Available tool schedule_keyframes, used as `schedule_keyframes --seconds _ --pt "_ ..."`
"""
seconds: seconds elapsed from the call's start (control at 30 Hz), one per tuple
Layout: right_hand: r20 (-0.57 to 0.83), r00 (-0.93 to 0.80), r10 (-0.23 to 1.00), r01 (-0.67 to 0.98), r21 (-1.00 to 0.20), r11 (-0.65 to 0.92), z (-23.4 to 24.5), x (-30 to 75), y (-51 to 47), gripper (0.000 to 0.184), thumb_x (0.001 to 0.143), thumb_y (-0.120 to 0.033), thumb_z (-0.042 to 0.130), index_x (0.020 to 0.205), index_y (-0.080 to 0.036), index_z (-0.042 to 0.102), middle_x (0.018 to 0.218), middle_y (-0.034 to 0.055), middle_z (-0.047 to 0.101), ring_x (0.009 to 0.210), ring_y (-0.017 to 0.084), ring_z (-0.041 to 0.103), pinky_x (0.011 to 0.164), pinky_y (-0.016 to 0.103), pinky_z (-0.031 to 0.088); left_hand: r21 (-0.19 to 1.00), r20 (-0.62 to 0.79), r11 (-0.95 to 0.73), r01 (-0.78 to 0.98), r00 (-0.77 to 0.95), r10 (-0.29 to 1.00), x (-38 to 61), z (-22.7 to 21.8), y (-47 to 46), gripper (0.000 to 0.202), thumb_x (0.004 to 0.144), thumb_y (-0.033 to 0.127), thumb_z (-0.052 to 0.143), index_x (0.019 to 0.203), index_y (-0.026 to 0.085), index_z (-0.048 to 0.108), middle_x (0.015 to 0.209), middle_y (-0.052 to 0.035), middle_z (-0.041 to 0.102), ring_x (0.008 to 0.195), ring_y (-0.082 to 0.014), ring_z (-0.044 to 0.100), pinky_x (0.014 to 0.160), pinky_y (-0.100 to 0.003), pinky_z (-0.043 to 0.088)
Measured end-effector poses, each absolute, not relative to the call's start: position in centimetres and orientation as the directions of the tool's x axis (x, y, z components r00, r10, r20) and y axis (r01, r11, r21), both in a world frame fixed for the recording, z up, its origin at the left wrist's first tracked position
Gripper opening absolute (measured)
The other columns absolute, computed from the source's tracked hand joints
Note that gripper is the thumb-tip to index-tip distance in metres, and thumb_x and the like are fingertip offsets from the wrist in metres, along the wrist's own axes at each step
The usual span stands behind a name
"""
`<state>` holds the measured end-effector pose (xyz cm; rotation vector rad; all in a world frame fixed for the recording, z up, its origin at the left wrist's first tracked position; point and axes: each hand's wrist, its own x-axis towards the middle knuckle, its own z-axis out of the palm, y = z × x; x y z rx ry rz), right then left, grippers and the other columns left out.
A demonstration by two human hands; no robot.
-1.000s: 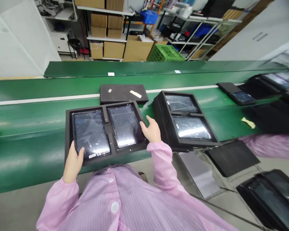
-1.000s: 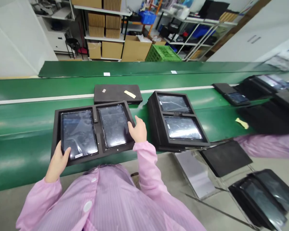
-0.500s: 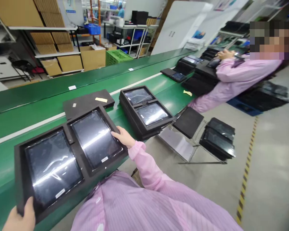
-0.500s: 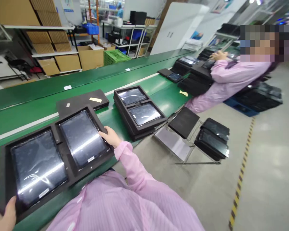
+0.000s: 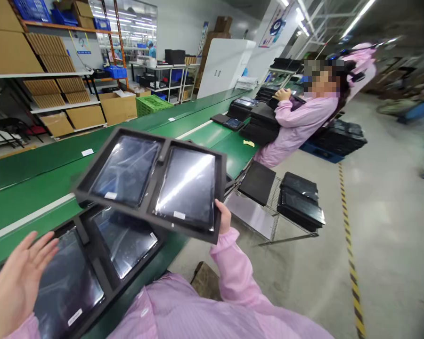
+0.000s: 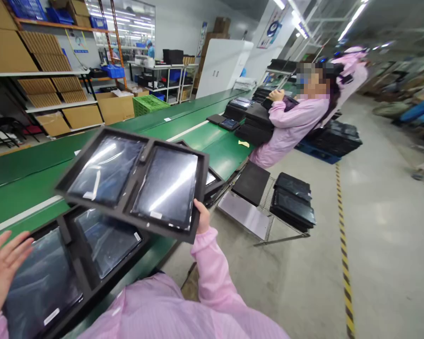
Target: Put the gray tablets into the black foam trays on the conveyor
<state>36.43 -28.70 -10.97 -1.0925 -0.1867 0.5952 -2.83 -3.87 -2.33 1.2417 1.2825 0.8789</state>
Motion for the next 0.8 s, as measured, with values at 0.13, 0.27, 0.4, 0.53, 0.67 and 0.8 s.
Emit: schedule_keyframes --seconds 0.13,0.27,0.4,0.53,0.67,0.8 --pt "-0.152 0.933 0.325 -0.299 -0.830 0.471 -10.6 41.9 -26.7 0.024 0.070 -0.044 0.067 0.079 -0.022 0.064 0.070 0.0044 0.071 0.079 0.027 0.073 0.076 0.042 0.063 0.926 -0.345 0.302 0.228 0.183 0.921 -4.0 -7.7 -5.6 0.077 0.066 0.070 0.075 0.135 0.038 0.059 0.130 0.0011 0.071 0.132 -0.0333 0.058 0.122 -0.055 0.036" --pt "-0.195 0.964 0.180 -0.263 -0.792 0.551 -10.7 47.0 -23.8 0.015 0.071 -0.033 0.063 0.080 -0.022 0.060 0.076 0.0020 0.072 0.087 0.021 0.071 0.085 0.036 0.061 0.869 -0.353 0.286 0.404 0.100 0.930 -6.0 -12.3 -8.2 0.109 0.063 0.076 0.072 0.154 0.028 0.037 0.147 -0.0125 0.057 0.139 -0.0367 0.049 0.123 -0.054 0.032" --pt "-0.268 0.955 0.128 -0.294 -0.785 0.545 -12.4 50.1 -22.9 0.007 0.080 -0.027 0.061 0.079 -0.020 0.059 0.078 0.0009 0.072 0.086 0.016 0.069 0.086 0.030 0.058 0.859 -0.329 0.302 0.413 -0.004 0.944 -6.7 -14.2 -9.9 0.092 0.077 0.068 0.065 0.154 0.026 0.037 0.146 -0.0141 0.056 0.138 -0.0370 0.051 0.122 -0.054 0.033" --pt "-0.384 0.914 0.135 -0.403 -0.810 0.425 -15.4 50.4 -24.5 0.013 0.093 -0.024 0.059 0.083 -0.016 0.061 0.080 0.0011 0.069 0.079 0.014 0.068 0.078 0.031 0.059 0.911 -0.244 0.261 0.321 -0.091 0.965 -6.7 -14.6 -10.3 0.082 0.082 0.057 0.066 0.151 0.023 0.040 0.141 -0.0160 0.060 0.132 -0.0400 0.056 0.113 -0.057 0.045" --pt "-0.464 0.879 0.107 -0.476 -0.848 0.234 -17.9 49.8 -25.7 0.022 0.098 -0.034 0.061 0.102 -0.013 0.064 0.094 0.0030 0.068 0.078 0.013 0.067 0.071 0.030 0.059 0.872 -0.246 0.264 0.413 -0.097 0.964 -6.2 -14.3 -10.3 0.075 0.085 0.054 0.063 0.151 0.025 0.043 0.138 -0.0144 0.062 0.131 -0.0384 0.057 0.114 -0.057 0.045" --pt "-0.493 0.869 0.041 -0.493 -0.870 -0.019 -19.0 50.2 -25.6 0.029 0.100 -0.037 0.057 0.117 -0.014 0.061 0.104 0.0053 0.067 0.081 0.014 0.067 0.070 0.030 0.059 0.853 -0.224 0.240 0.464 -0.091 0.970 -5.7 -13.5 -10.5 0.076 0.084 0.052 0.064 0.152 0.025 0.041 0.136 -0.0131 0.064 0.129 -0.0372 0.059 0.112 -0.056 0.047"
